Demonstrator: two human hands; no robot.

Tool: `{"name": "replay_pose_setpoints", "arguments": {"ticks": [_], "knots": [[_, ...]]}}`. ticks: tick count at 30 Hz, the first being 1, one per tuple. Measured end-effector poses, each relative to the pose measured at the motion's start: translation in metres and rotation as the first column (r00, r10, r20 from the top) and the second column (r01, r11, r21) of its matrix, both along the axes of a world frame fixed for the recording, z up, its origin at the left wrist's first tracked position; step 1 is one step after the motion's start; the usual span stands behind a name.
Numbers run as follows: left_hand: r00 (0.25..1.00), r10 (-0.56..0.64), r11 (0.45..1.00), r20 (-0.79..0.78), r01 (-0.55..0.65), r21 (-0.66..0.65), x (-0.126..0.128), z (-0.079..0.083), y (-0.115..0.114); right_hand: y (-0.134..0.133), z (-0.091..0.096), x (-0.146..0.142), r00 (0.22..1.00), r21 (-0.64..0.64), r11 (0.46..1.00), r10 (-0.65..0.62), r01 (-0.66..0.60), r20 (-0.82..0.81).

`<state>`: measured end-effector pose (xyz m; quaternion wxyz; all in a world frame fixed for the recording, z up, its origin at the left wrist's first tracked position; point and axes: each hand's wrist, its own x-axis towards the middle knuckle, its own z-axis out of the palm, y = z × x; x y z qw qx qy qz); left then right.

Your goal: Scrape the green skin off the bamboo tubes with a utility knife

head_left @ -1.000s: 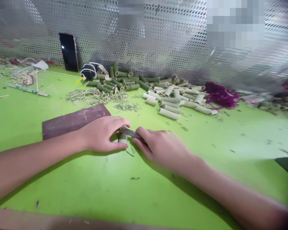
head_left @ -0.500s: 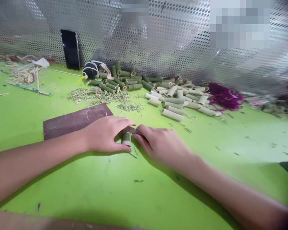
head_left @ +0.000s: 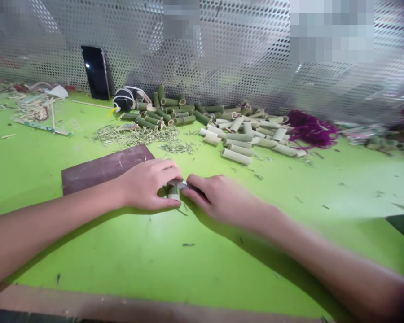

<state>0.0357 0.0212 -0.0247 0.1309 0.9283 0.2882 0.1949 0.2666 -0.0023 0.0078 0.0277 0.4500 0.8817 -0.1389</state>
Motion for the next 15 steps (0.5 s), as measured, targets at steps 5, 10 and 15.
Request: {"name": "replay_pose_setpoints", "arguments": {"ticks": [5,10,15], "knots": [[0.999,-0.015,1.000,0.032,0.015,-0.017,-0.0002,-0.0006,-0.0009,-0.0095,0.0001,0.0060,1.000,-0.037,0.999,0.007,-0.008,-0.018],[0.996,-0.004,0.997,0.090,0.011,-0.074,-0.0031,-0.0026,0.0001,-0.0095,-0.0018,0.0072,1.000,-0.026,0.999,0.020,-0.021,-0.019],[0.980,-0.015,0.996,0.197,0.032,-0.081,-0.0064,-0.0027,0.0001,-0.0079,-0.0022,0.0064,0.999,-0.025,0.999,0.034,-0.034,-0.016]]}}
